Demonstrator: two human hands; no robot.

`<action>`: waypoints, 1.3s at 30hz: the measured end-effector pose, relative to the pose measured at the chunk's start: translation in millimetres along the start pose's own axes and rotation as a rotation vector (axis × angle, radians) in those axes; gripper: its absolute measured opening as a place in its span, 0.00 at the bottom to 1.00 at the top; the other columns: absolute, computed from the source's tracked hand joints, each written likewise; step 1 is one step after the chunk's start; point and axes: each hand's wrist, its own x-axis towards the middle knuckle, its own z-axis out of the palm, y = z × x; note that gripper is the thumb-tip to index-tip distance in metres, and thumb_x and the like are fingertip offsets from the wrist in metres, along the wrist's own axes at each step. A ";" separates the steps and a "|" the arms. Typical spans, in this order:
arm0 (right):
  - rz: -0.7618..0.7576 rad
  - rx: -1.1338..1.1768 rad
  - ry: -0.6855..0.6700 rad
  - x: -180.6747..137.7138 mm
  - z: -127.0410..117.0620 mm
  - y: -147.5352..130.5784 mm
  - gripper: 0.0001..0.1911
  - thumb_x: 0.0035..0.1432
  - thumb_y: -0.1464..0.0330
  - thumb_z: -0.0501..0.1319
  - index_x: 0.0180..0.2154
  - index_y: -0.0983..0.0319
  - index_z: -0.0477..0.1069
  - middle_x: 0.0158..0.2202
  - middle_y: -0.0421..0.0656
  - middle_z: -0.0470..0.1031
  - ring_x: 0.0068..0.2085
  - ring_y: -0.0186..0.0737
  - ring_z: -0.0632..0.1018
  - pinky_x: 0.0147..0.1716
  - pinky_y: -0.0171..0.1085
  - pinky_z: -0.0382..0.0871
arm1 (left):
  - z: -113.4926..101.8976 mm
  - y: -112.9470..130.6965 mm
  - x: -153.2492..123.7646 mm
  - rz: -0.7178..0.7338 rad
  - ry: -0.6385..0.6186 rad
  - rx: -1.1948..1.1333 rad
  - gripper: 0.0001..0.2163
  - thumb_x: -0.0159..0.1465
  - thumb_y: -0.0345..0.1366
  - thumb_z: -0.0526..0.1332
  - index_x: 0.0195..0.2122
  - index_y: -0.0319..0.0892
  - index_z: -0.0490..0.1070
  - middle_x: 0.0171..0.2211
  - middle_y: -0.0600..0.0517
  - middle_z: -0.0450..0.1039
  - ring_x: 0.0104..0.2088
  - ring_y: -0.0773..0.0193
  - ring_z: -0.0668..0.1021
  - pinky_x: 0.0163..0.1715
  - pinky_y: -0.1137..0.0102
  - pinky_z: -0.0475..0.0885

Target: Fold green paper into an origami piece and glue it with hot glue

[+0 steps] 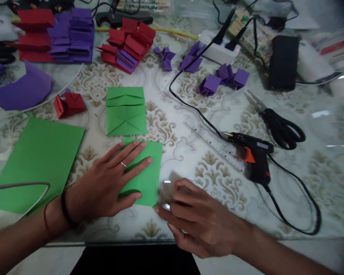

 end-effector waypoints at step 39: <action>0.563 -0.018 0.214 29.9 -14.4 44.5 0.18 0.76 0.68 0.54 0.56 0.60 0.80 0.34 0.43 0.81 0.38 0.45 0.77 0.44 0.48 0.63 | 0.0 0.6 0.1 -0.006 0.021 -0.060 0.33 0.68 0.47 0.66 0.74 0.56 0.60 0.80 0.46 0.38 0.77 0.41 0.55 0.73 0.44 0.52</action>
